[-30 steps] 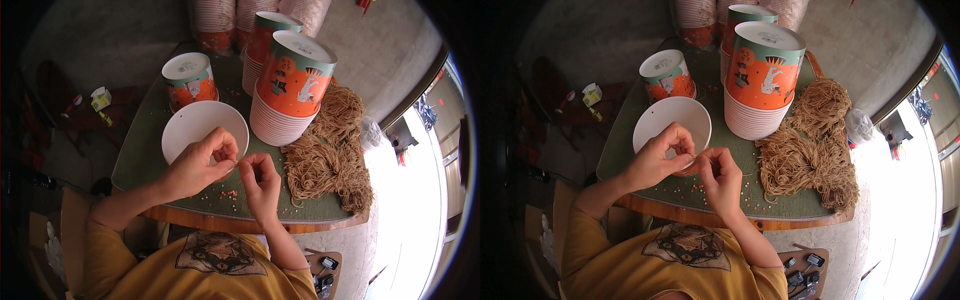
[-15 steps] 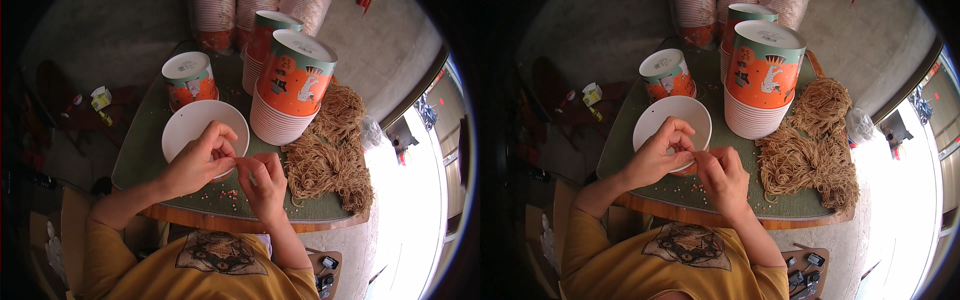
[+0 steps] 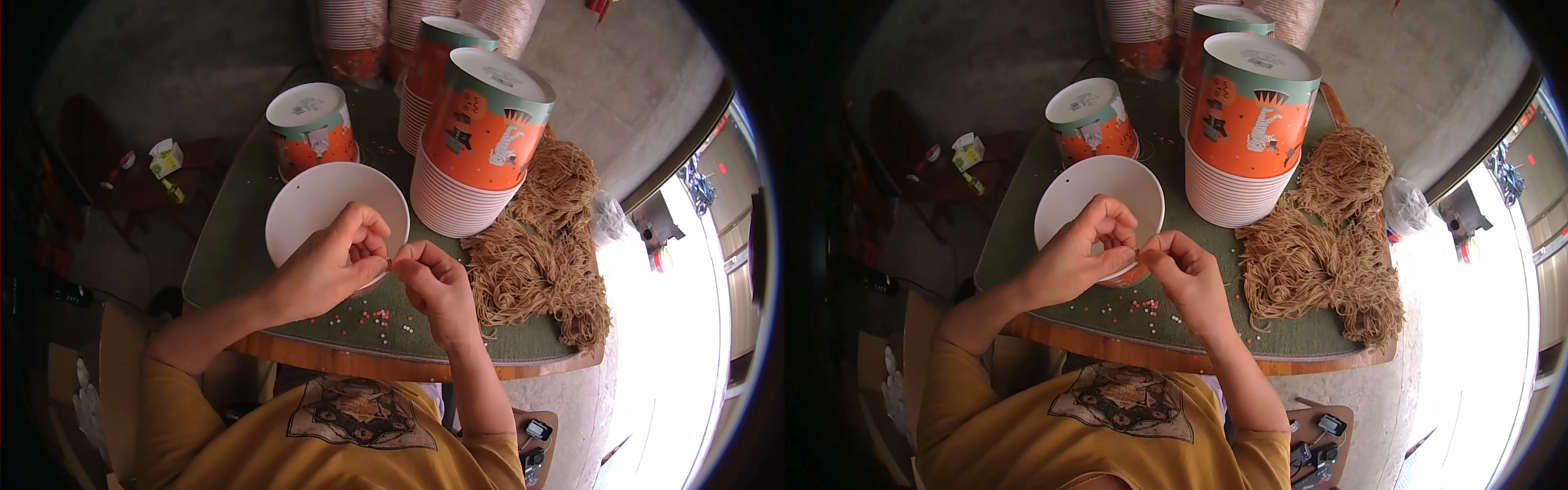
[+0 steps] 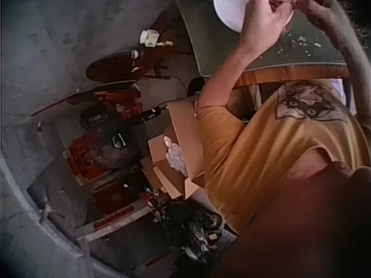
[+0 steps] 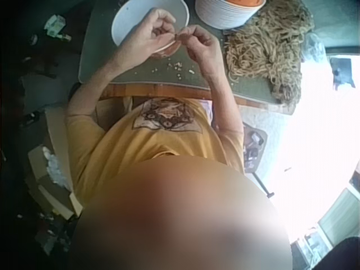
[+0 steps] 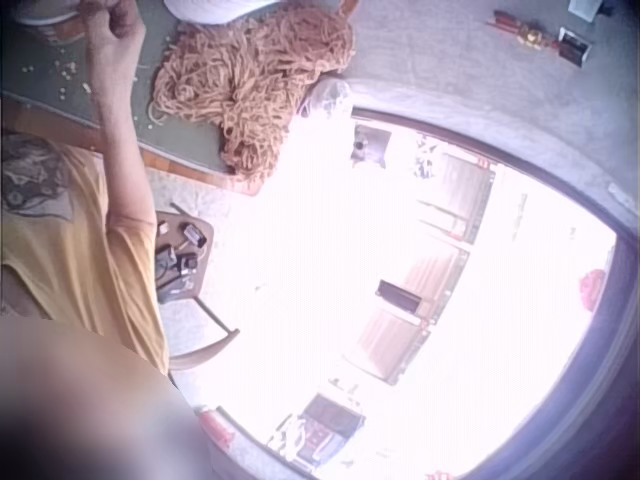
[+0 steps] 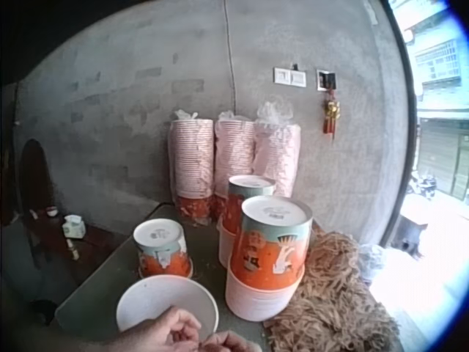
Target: Attaching rope handles to paper buckets by threading them through pre-punched holes.
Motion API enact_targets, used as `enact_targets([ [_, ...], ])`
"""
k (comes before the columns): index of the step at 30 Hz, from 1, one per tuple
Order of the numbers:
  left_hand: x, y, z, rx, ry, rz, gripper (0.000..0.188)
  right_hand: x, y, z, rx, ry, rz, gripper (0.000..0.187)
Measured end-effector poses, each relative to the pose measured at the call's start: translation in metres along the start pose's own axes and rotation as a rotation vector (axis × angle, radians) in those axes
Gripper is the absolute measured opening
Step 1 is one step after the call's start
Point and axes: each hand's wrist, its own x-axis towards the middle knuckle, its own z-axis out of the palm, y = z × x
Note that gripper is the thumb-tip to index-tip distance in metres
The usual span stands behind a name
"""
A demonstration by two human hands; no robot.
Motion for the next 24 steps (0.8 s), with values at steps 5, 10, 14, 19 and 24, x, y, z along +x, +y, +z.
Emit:
enact_targets([
  [5, 0.0, -0.003, -0.001, -0.042, 0.002, 0.004, 0.027, -0.007, 0.003, 0.004, 0.014, 0.086, -0.033, 0.01],
  [10, 0.001, -0.005, -0.001, -0.065, 0.006, -0.002, 0.027, -0.005, 0.015, 0.008, -0.536, 0.176, -0.486, 0.009],
  [14, 0.0, -0.006, -0.001, -0.056, 0.007, 0.005, 0.027, -0.007, 0.013, 0.011, -0.575, 0.225, -0.435, 0.009],
  [19, 0.0, -0.005, -0.002, -0.035, -0.001, 0.008, 0.027, -0.006, 0.01, 0.008, -0.13, 0.127, -0.103, 0.01],
  [24, 0.001, -0.003, -0.001, -0.088, -0.017, -0.041, 0.026, -0.006, 0.019, 0.011, -0.425, 0.169, -0.391, 0.018],
])
